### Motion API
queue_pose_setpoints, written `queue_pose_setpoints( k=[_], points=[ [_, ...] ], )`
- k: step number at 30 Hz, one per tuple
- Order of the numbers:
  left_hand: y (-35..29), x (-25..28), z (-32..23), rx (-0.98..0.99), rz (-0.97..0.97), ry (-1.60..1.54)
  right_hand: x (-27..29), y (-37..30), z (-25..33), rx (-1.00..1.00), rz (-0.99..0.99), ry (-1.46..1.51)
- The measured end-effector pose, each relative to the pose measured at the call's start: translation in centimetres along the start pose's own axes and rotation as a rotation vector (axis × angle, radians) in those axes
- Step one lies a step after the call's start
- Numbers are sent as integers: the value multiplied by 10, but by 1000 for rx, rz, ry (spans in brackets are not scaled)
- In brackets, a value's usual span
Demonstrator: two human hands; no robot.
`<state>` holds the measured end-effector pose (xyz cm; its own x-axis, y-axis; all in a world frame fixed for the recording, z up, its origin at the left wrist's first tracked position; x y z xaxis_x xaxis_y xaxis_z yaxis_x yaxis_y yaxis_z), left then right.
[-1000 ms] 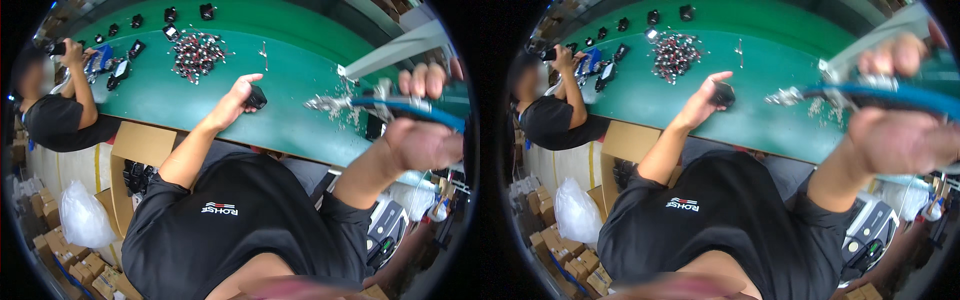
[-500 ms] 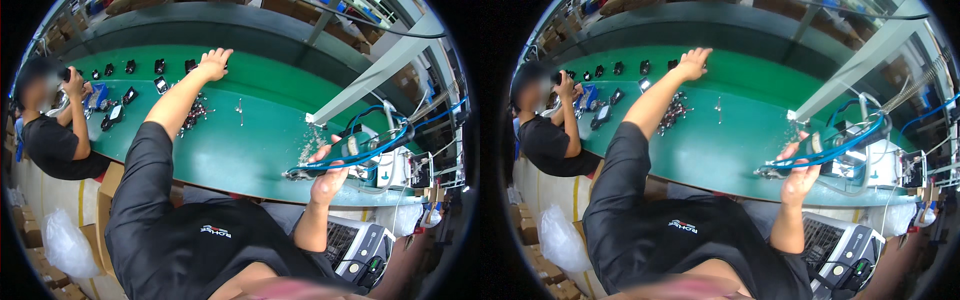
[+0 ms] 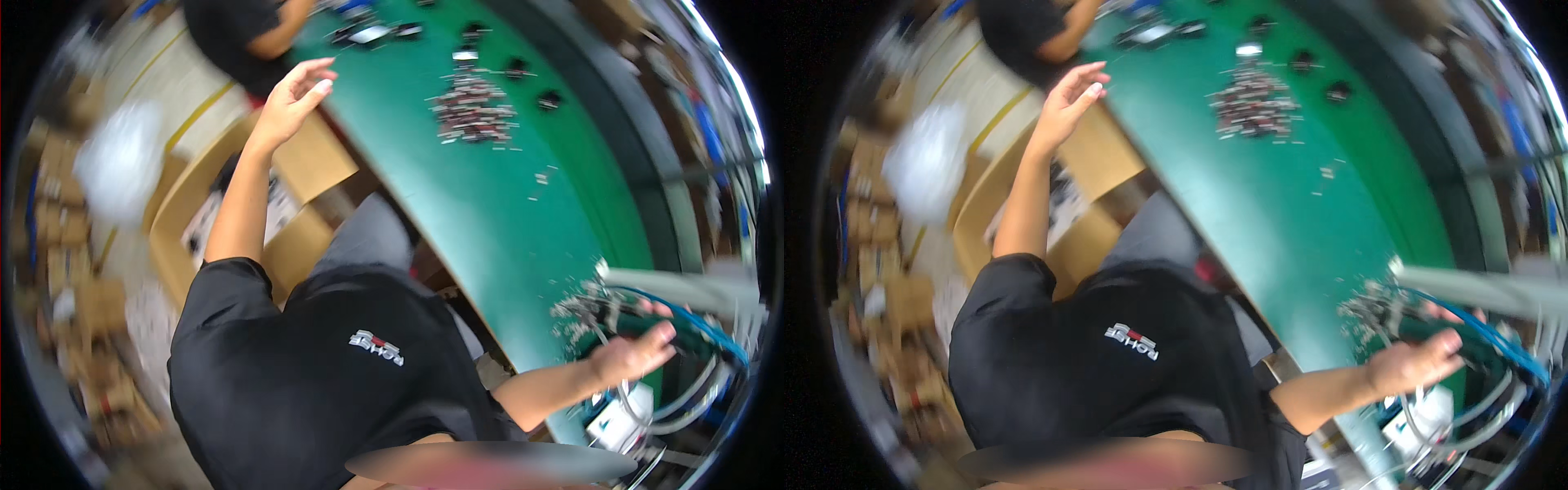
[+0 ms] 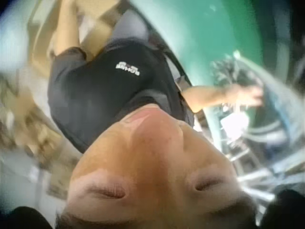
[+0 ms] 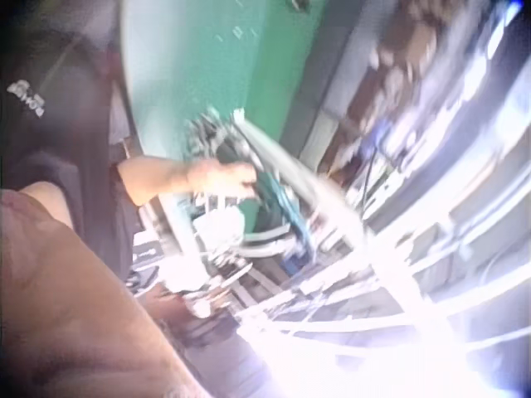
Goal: The person assembles electronic components by securing them into electronic casings with screws using a pneumatic screwdriver.
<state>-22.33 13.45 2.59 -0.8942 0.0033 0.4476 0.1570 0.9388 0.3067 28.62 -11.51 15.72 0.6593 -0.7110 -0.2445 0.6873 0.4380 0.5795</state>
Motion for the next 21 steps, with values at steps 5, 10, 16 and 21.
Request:
queue_pose_setpoints(
  k=[5, 10, 16, 21],
  points=[
    [-253, 141, 130, 677, -249, 670, 12, 38, 2, 39, 123, 55],
    [-427, 170, 176, 1165, -107, 607, -38, 9, 17, 980, -264, -441],
    [-491, 172, 276, 1508, 6, 737, -284, -269, -44, -621, 1258, 143],
    [-466, 151, 277, 1591, 167, 836, -331, -435, -130, -623, 1885, 136]
  ],
)
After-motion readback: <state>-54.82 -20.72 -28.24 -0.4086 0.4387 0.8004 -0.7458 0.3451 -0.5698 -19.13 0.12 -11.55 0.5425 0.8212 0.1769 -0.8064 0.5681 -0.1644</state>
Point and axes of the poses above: each hand's wrist, its own y-axis towards the middle knuckle, its own x-axis out of the back of the hand, z = x × y, the point moved 2 cm from there along y, towards the middle knuckle, and after that the axes turned 14 degrees about y, right-handed, at the moved point
